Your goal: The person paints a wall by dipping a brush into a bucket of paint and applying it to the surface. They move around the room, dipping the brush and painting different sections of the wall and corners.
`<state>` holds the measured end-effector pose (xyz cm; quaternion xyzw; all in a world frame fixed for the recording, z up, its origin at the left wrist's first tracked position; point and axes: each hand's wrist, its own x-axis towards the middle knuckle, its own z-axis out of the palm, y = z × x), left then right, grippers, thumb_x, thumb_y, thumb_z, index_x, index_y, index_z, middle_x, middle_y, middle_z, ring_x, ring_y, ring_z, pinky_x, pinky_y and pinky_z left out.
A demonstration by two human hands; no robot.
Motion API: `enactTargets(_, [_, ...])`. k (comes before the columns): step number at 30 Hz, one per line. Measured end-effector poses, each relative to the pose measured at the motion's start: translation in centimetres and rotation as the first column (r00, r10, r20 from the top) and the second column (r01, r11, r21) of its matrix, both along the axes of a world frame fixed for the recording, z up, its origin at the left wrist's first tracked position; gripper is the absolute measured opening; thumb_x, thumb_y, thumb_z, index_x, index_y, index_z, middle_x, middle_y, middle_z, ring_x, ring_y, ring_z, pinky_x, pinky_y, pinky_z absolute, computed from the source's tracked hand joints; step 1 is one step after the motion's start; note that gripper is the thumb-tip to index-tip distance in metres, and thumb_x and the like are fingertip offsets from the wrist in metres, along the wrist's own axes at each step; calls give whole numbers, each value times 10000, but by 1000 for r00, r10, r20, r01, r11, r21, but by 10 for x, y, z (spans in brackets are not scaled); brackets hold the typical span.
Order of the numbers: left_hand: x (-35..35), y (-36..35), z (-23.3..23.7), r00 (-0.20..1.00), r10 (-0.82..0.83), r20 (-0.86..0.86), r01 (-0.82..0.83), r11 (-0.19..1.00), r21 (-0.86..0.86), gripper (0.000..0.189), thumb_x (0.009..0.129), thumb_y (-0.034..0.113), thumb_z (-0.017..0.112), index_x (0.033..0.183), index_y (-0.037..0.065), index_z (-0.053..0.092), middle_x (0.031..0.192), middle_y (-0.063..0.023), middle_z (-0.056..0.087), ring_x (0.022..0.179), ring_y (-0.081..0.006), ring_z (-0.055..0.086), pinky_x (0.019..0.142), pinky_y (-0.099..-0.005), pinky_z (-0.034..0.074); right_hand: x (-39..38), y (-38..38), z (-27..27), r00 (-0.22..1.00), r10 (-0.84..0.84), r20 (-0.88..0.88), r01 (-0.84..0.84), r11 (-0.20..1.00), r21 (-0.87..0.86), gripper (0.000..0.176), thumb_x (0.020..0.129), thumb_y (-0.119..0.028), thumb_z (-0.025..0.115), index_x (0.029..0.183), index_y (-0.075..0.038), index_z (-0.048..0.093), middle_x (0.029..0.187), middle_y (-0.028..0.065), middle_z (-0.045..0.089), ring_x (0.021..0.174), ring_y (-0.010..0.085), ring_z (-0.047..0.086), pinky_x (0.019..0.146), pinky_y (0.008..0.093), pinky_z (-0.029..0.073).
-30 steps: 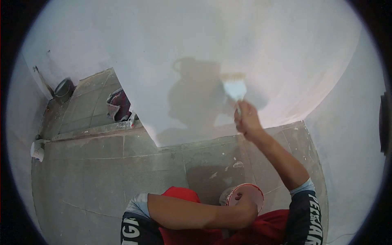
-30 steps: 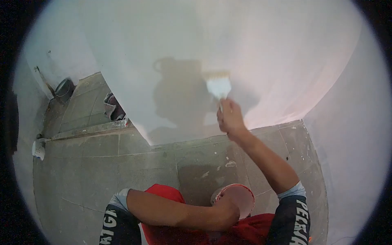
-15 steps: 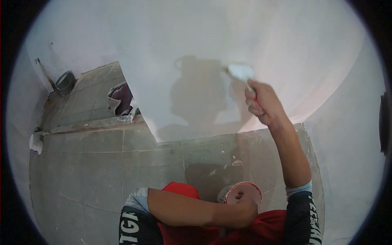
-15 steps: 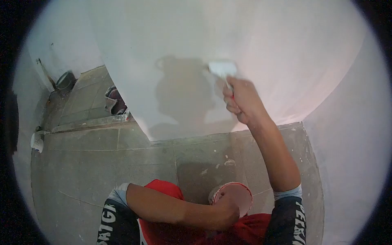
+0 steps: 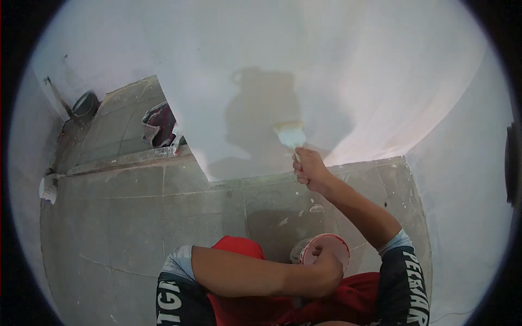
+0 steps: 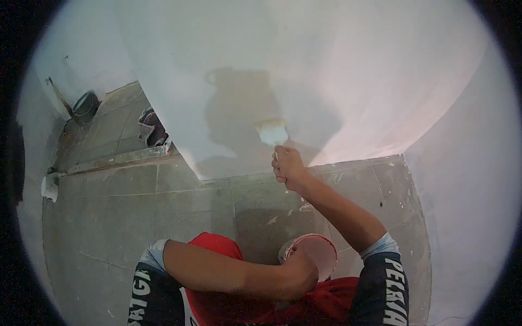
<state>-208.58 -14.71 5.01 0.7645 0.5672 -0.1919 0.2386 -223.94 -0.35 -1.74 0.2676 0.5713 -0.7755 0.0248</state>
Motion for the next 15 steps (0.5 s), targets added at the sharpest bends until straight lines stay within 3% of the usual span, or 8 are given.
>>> enactTargets(1, [3,1,-1,1000,2,1,-2,1000,4,370,771,277,683,1095,104,730,1117,-145,695,1034,-367,649,840,-585,458,0,2,-4,994,37,103,-28,996,-86,183,981,-267,458,880,-115,471,606,-19,410,418,75,302,353,232,220])
enactTargets(5, [4,1,6,1000,-8,23,9,999,-31,367,766,261,688,1095,102,729,1118,-150,693,1033,-369,648,854,-593,454,-10,4,6,985,5,175,24,987,-162,151,999,-242,415,955,-101,447,629,-25,409,424,64,300,333,221,208])
enactTargets(7, [3,-1,8,999,-17,42,19,999,-48,361,771,249,684,1095,96,728,1121,-151,691,1037,-370,645,862,-594,450,-19,3,54,998,-50,32,53,994,-98,119,1002,-198,390,974,-87,423,634,-24,412,420,60,302,317,203,208])
enactTargets(8, [4,-2,5,999,-5,54,6,1000,-25,347,781,236,674,1092,92,727,1116,-151,692,1031,-371,646,861,-596,449,-19,2,76,998,-54,-32,48,987,-154,136,1004,-198,394,943,-81,426,636,-24,413,410,53,296,307,191,213])
enactTargets(11, [4,-3,-3,998,3,66,-4,1000,16,320,802,219,652,1082,85,727,1102,-150,694,1024,-369,646,853,-600,447,-1,-21,140,967,-39,-252,55,997,55,239,1011,-223,426,812,-94,453,601,-38,375,392,39,262,315,207,180])
enactTargets(13, [4,0,-6,998,-1,67,-1,1000,30,308,812,215,640,1076,83,728,1094,-149,695,1022,-366,646,845,-602,446,4,-35,168,916,-42,-399,127,974,189,269,1015,-255,446,807,-87,473,589,-46,358,390,36,252,327,213,163])
enactTargets(15, [3,3,-8,998,-11,63,11,1000,9,306,810,219,642,1070,86,730,1097,-151,694,1029,-369,643,830,-603,450,7,-45,191,865,-40,-499,162,966,203,263,1016,-264,449,829,-82,487,593,-46,365,390,38,253,332,213,163])
